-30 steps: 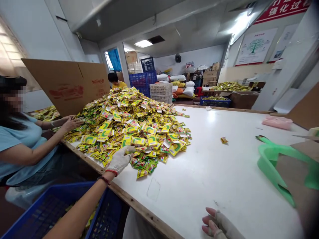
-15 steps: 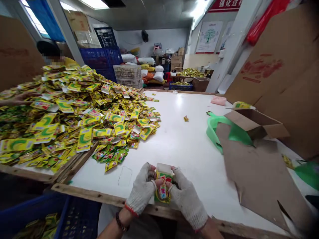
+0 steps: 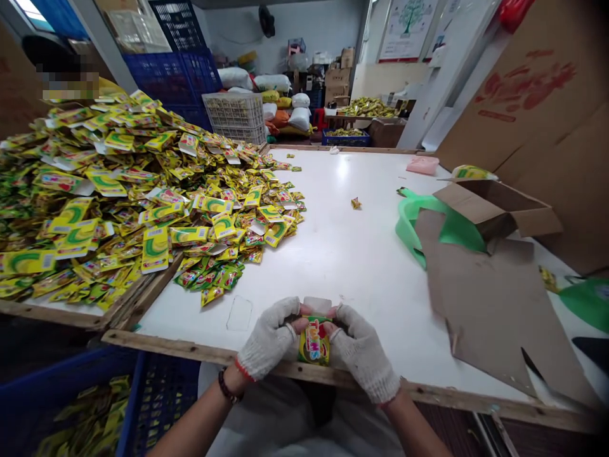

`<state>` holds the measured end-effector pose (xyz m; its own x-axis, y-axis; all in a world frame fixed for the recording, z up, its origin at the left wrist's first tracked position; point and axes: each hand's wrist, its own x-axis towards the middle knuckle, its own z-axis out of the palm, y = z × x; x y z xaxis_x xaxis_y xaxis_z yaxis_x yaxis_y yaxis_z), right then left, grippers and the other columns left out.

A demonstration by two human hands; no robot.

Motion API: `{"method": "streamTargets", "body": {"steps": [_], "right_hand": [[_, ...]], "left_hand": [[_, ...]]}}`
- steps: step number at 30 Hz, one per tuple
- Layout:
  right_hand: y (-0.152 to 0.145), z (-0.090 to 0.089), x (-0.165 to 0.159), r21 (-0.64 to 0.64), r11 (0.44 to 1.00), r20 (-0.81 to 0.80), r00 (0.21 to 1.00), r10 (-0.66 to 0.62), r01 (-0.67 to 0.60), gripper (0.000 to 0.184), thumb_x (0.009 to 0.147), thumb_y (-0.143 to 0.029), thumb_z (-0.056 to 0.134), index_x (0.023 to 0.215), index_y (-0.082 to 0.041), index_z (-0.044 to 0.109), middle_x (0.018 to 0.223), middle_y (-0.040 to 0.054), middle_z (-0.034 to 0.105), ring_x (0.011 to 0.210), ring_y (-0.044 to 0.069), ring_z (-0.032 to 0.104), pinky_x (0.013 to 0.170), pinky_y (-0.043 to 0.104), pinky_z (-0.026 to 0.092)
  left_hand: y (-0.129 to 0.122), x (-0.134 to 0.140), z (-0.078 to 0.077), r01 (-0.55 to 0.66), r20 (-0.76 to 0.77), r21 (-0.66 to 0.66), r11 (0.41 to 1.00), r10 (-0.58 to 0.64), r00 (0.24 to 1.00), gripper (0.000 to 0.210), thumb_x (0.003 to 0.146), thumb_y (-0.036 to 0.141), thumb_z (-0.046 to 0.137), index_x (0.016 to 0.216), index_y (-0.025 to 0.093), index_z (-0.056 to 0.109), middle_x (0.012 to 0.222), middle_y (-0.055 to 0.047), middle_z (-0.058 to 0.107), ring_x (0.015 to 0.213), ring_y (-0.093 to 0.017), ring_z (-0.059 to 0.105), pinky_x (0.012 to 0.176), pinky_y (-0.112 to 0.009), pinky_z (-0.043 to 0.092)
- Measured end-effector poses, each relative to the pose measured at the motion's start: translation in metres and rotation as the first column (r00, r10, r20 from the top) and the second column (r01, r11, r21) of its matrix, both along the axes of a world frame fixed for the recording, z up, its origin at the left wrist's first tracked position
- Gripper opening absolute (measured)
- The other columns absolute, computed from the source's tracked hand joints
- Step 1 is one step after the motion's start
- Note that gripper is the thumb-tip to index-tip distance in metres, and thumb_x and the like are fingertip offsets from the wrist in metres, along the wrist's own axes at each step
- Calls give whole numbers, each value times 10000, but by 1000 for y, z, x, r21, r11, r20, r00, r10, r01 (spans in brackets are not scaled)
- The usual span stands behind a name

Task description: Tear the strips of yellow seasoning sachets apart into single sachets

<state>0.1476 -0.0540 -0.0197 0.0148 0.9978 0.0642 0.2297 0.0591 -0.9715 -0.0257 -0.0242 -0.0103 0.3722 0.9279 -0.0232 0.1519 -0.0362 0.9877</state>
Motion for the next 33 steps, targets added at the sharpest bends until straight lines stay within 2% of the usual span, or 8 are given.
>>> {"method": "streamTargets", "body": {"steps": [3,8,14,18,22,29,31,33], "right_hand": [[3,5,1,12,1000,69,997,-20,19,130,769,-290,539,747,-165,565,699,19,611,668,152,567,624,262,501],[7,1,0,-6,1000,-51,999,-3,3,282,776,-257,518,1041,-163,536,808,33,637,739,162,602,665,266,515],[1,1,-1,155,987,151,988,9,-33,170,817,-243,480,853,-186,635,851,46,661,796,170,604,725,260,491],[9,10,-2,117,993,181,983,-20,-1,180,816,-267,492,842,-169,641,794,47,668,735,168,605,686,262,494],[15,15,3,107,992,207,977,45,-69,166,809,-240,501,758,-169,642,730,33,656,691,155,600,643,245,494],[-5,12,20,302,875,339,901,272,-378,318,773,-120,484,1036,-217,634,1038,70,634,908,165,605,792,262,496],[-2,8,23,277,891,330,907,263,-359,307,754,-134,503,1014,-219,642,1014,70,645,892,179,611,785,275,502],[9,2,20,163,958,231,954,193,-234,216,746,-189,526,920,-201,654,906,63,671,813,189,627,732,282,520]], "left_hand": [[7,1,4,47,-6,12,999,-46,999,175,783,285,562,821,115,579,779,-29,584,739,-138,538,680,-244,442],[13,0,-2,56,115,-63,996,-49,992,376,743,279,612,1066,145,475,840,-31,587,747,-142,547,662,-249,439],[14,-1,8,85,-47,75,994,-81,996,244,796,340,539,772,107,609,754,-25,562,713,-130,496,638,-226,394],[23,1,17,116,-120,74,990,-107,987,254,794,335,539,723,100,604,626,4,510,604,-101,438,544,-203,343],[24,-4,20,195,-142,95,976,-181,973,226,803,295,533,721,103,618,641,-6,531,636,-112,471,582,-211,376],[-6,-13,13,273,-344,462,844,-113,932,191,831,215,478,822,139,653,707,-44,519,665,-130,485,605,-232,382],[-7,-15,14,330,-409,509,795,-114,905,201,828,218,480,912,155,651,761,-62,549,717,-147,519,639,-240,408],[2,-23,19,343,-436,518,784,-104,894,239,817,265,512,1001,168,632,910,-94,587,875,-184,550,755,-264,437]]}}
